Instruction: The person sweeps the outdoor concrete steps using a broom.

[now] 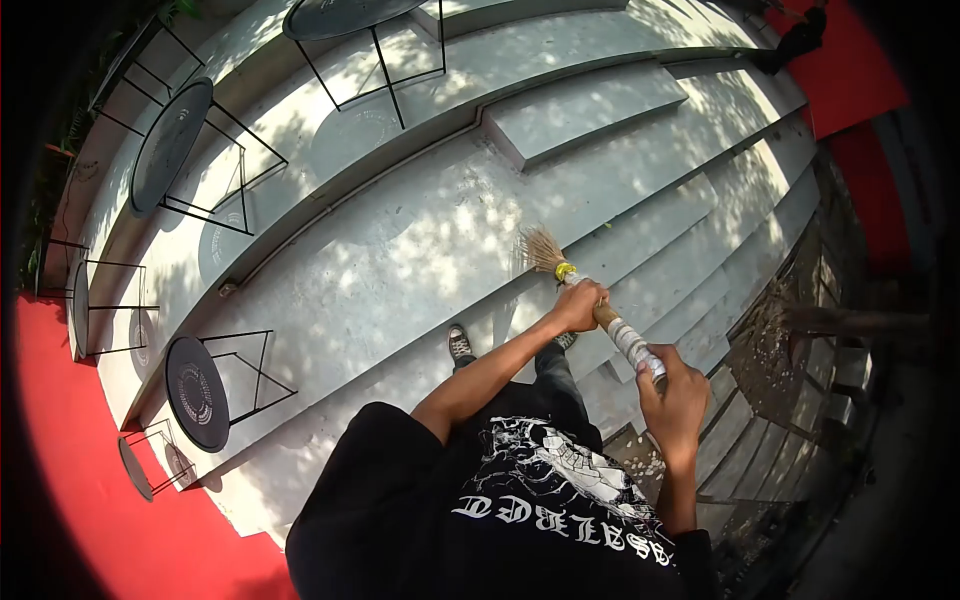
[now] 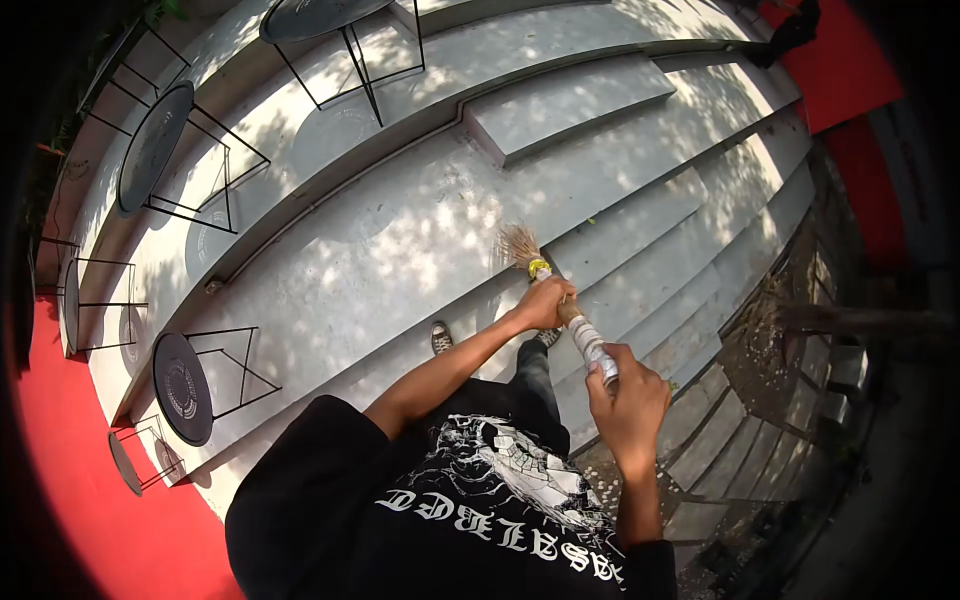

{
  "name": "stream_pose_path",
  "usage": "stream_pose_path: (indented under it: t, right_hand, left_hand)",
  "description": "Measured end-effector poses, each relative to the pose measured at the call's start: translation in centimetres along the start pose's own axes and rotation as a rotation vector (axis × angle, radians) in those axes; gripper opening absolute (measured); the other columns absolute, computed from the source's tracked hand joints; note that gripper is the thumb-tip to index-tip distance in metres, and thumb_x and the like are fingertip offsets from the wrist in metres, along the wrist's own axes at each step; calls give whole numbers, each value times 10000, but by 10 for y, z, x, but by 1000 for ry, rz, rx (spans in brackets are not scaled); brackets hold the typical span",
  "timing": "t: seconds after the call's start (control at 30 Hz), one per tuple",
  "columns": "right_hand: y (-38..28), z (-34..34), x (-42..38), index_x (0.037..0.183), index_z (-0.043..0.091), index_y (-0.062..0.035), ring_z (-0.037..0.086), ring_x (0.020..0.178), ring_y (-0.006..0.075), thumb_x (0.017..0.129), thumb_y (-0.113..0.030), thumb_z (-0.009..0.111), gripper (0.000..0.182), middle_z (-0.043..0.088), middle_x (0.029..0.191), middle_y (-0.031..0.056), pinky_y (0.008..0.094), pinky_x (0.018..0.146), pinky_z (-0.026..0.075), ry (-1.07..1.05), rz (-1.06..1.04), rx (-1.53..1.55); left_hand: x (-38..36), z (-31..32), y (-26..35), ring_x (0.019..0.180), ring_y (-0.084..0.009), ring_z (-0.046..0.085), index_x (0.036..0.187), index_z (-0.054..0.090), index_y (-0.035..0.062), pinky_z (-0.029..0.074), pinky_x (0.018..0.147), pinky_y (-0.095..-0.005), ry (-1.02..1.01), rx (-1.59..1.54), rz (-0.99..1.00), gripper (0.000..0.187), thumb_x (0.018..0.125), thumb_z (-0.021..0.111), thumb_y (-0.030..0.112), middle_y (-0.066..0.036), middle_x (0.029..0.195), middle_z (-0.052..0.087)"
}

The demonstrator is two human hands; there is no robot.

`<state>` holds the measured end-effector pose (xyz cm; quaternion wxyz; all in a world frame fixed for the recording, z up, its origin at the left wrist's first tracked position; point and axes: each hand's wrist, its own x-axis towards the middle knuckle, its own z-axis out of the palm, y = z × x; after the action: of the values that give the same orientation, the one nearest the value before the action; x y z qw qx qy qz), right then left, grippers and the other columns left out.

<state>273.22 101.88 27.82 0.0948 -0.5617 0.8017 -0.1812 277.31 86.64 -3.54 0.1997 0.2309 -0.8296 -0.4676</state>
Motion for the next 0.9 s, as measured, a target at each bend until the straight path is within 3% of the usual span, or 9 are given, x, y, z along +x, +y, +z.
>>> stream_pose_path:
  t: [0.1, 0.17, 0.23, 0.37, 0.57, 0.67, 0.77, 0.83, 0.9]
  right_hand:
    - [54, -20, -11, 1025, 730, -34, 589, 510, 323, 877, -122, 719, 173, 671, 677, 147, 393, 541, 454, -20, 191, 277]
    - [100, 5, -6, 1041, 736, -46, 574, 506, 287, 892, -120, 712, 168, 651, 663, 147, 399, 531, 428, -96, 204, 218]
    - [132, 16, 7, 1041, 742, -67, 558, 494, 298, 886, -139, 735, 171, 623, 630, 152, 423, 532, 420, -134, 180, 235]
    - [155, -33, 46, 978, 729, -70, 651, 590, 413, 804, -188, 771, 215, 672, 666, 177, 470, 583, 503, -130, -100, 116]
    - [173, -93, 140, 984, 728, -51, 708, 706, 384, 775, -184, 794, 256, 734, 817, 179, 434, 639, 538, -290, -412, 316]
    - [162, -54, 183, 1019, 751, -55, 709, 709, 384, 788, -169, 789, 261, 737, 824, 187, 432, 644, 538, -274, -478, 461]
    - [129, 23, 225, 1038, 764, -62, 713, 688, 382, 841, -211, 784, 248, 718, 768, 211, 429, 636, 549, -226, -514, 524]
    - [107, 93, 256, 1046, 748, -77, 704, 637, 393, 865, -270, 776, 266, 705, 699, 183, 462, 605, 543, -173, -551, 464]
    - [94, 164, 286, 1090, 717, -65, 705, 670, 410, 900, -309, 751, 311, 704, 711, 202, 486, 642, 538, -299, -505, 416]
  left_hand:
    - [-18, -4, 17, 1042, -360, 630, 890, 672, 102, 475, 778, -539, -46, 211, -136, 276, 648, 797, 149, -101, 946, 698]
    - [-15, 1, 10, 1058, -356, 633, 849, 688, 103, 488, 817, -546, -97, 318, -288, 233, 636, 781, 119, -116, 947, 705]
    - [-4, 50, -27, 1033, -368, 635, 854, 681, 95, 497, 836, -521, -144, 194, -205, 232, 653, 786, 143, -122, 938, 697]
    - [45, 123, -3, 985, -402, 634, 865, 649, 73, 510, 863, -477, 184, -127, -42, 225, 685, 765, 141, -149, 932, 679]
    - [87, 29, 57, 932, -385, 650, 890, 638, 68, 505, 825, -474, 343, 100, -161, 204, 732, 752, 127, -125, 884, 675]
    - [64, -25, 41, 997, -409, 640, 953, 678, 44, 523, 851, -468, 533, 299, -435, 251, 718, 766, 64, -183, 1084, 609]
    - [55, -76, -7, 1046, -454, 622, 1115, 635, 39, 520, 869, -492, 1013, 324, -513, 404, 739, 756, -44, -207, 1115, 609]
    - [61, -110, -34, 1085, -453, 622, 1110, 648, 37, 518, 932, -487, 1086, 357, -563, 368, 765, 762, -20, -201, 1135, 628]
    - [69, -122, -94, 1119, -444, 621, 1082, 662, 49, 495, 988, -514, 1042, 446, -507, 322, 782, 779, 62, -181, 1154, 642]
